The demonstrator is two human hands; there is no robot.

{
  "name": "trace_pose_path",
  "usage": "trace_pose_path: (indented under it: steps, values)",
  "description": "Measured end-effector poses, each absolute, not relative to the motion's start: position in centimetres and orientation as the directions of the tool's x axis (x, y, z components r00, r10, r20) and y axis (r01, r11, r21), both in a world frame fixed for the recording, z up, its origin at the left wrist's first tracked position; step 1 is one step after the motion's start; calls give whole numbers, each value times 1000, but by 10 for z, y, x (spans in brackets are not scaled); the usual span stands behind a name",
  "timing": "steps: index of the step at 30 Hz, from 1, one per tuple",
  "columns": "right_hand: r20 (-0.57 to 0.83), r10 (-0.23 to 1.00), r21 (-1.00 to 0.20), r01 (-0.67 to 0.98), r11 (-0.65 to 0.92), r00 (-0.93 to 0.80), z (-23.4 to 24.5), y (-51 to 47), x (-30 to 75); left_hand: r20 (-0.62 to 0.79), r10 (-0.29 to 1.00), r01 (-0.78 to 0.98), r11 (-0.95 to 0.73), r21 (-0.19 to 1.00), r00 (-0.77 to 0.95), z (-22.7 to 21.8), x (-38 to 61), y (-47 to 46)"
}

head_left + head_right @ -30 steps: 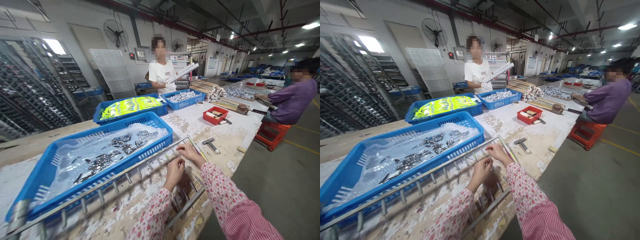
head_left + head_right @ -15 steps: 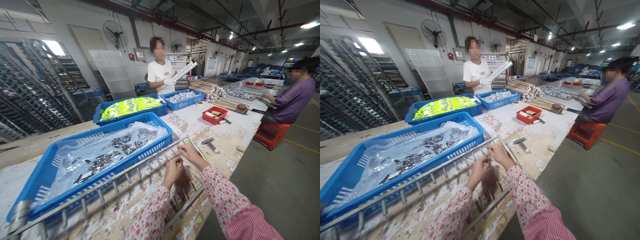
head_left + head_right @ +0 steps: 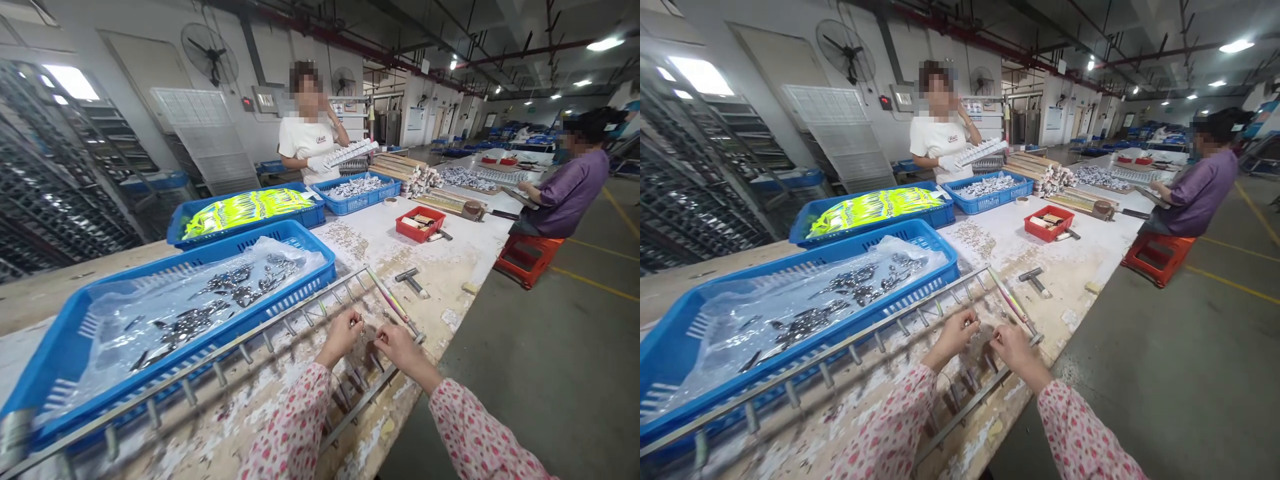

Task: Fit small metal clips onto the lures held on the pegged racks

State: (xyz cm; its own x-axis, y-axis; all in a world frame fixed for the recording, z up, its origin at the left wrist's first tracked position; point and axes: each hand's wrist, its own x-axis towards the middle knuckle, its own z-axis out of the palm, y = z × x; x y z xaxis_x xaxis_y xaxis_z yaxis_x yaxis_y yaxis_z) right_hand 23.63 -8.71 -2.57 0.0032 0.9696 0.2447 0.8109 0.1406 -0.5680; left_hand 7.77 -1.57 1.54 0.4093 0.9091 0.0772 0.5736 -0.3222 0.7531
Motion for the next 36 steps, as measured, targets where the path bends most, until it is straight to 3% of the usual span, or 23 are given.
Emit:
trace_pose_path:
  steps: [9,14,18,21,25,29,33,36]
  values:
    - [336,940,-593,790,159,64,-34,-88,230,97,886,580,-376,723,453,5,80,-18]
    - [347,936,-665,718,208,51,-35,-88,234,114,910,668,-374,643,399,9,82,-19]
    - [295,955,-666,709,229,-31,-30,-89,241,61,938,640,-279,716,341,14,85,-22]
    - [263,960,-625,741,246,-97,-25,-90,244,-1,968,531,-138,836,253,17,88,-26]
    - [178,979,-596,781,187,-99,-18,-94,243,-173,976,152,152,977,132,25,90,-32]
    - [329,944,-534,824,189,-3,2,-101,234,-304,945,-103,316,943,122,35,89,-39]
    - [454,888,-641,665,383,-74,26,-105,219,-323,933,-191,350,917,155,39,90,-49]
    - [487,868,-645,632,429,-92,33,-104,207,-326,927,-209,361,909,186,38,91,-57]
